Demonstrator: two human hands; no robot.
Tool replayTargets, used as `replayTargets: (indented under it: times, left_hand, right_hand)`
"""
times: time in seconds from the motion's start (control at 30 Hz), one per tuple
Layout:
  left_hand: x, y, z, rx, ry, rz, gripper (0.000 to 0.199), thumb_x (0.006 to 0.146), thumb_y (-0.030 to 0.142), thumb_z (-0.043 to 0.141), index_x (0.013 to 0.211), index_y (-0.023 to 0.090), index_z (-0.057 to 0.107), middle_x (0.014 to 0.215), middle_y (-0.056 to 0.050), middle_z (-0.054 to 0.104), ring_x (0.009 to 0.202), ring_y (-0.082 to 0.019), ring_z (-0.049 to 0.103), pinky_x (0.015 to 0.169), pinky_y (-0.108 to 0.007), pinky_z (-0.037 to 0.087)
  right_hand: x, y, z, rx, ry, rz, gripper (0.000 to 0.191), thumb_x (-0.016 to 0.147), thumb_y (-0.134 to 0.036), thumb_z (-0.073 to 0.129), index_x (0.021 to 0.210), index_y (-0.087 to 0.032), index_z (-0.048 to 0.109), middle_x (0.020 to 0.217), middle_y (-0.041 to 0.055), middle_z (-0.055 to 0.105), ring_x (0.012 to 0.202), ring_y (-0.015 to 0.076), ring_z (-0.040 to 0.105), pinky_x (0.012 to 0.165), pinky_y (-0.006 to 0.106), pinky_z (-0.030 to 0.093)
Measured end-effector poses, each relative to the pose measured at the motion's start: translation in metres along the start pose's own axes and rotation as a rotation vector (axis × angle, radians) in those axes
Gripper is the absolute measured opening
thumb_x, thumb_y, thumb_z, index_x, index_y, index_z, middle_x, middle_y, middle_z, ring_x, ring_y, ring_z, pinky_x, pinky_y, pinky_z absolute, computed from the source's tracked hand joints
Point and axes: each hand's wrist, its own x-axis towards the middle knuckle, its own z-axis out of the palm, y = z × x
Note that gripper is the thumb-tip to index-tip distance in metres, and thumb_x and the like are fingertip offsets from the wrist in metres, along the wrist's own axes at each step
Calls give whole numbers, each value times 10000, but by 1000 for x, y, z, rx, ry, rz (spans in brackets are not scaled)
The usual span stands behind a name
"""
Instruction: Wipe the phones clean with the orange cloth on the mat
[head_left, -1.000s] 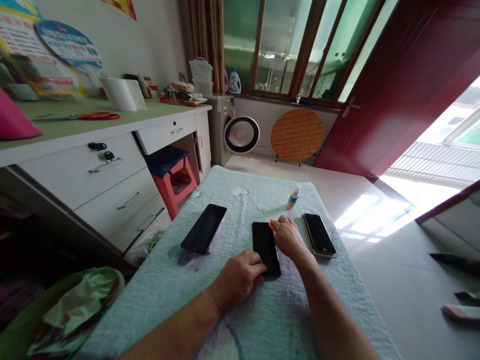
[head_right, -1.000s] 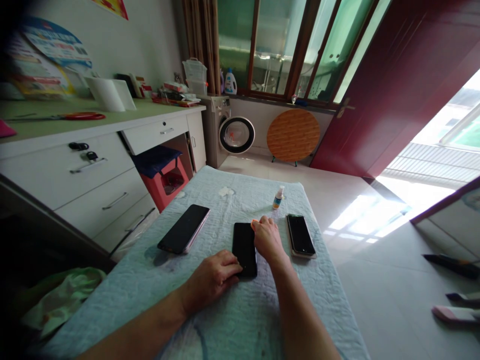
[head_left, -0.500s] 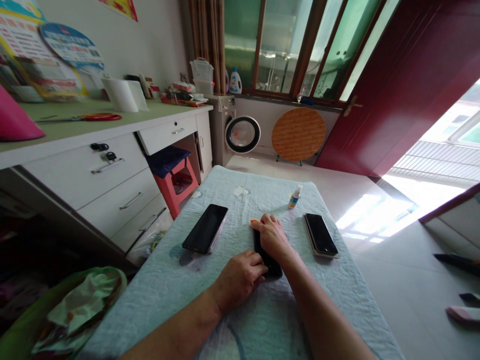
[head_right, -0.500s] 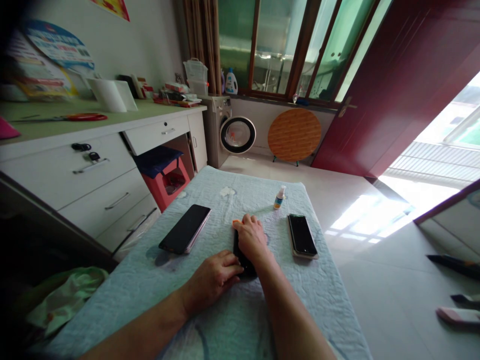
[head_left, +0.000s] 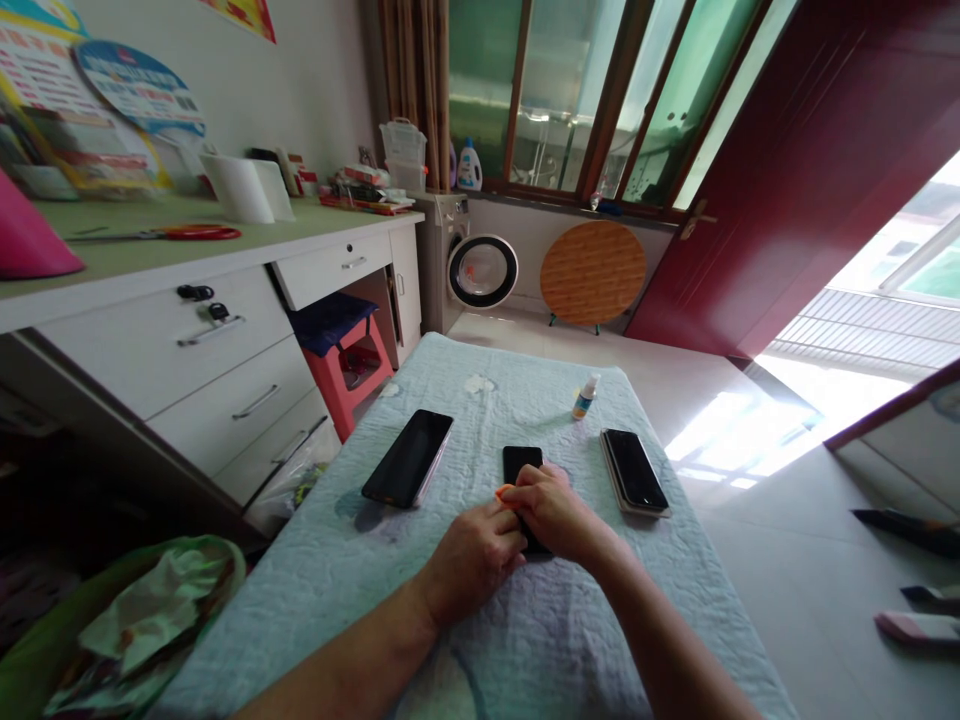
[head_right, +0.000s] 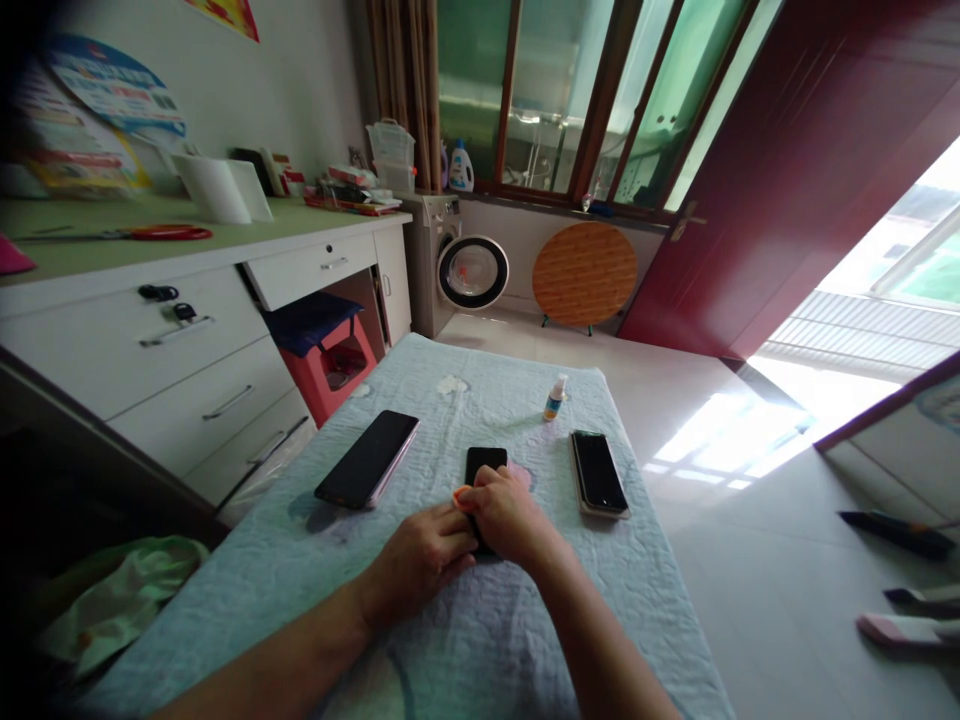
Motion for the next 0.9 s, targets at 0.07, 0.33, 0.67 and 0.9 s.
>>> replayTargets:
  times: [0.07,0.33,0.67,0.9]
  left_hand:
    - [-1,0,2,8,10,-6,74,889,182,590,884,189,663,959,-39,657,942,-217,613,846,-339,504]
    - [-3,-2,8,82,62,65,191,956,175,491,835,184,638,844,-13,654,807,-175,630,721,-283,484]
    - [-2,1,0,228,-32,75,156,886,161,587,732,189,592,763,-4,621,766,-187,586,679,-311,437]
    - [0,2,-1,192,-22,95,146,914,164,545,782,181,607,854,-27,629,833,-188,577,767,-320,460]
  right_hand:
    - [-9,-4,0,28,18,-20,286,974,-291,460,877,-231,722,840,25,571,795,147,469,767,275,336]
    - [-27,-3,12,78,88,-15,232,966,-235,480,891,-230,700,844,20,565,807,153,480,762,262,371]
    - [17,43,9,-69,210,141,292,993,-253,415,1032,-221,703,912,51,564,853,162,491,803,258,360]
    - [52,38,6,-174,111,153,308,981,-239,401,1019,-265,705,935,57,541,847,179,467,758,273,340]
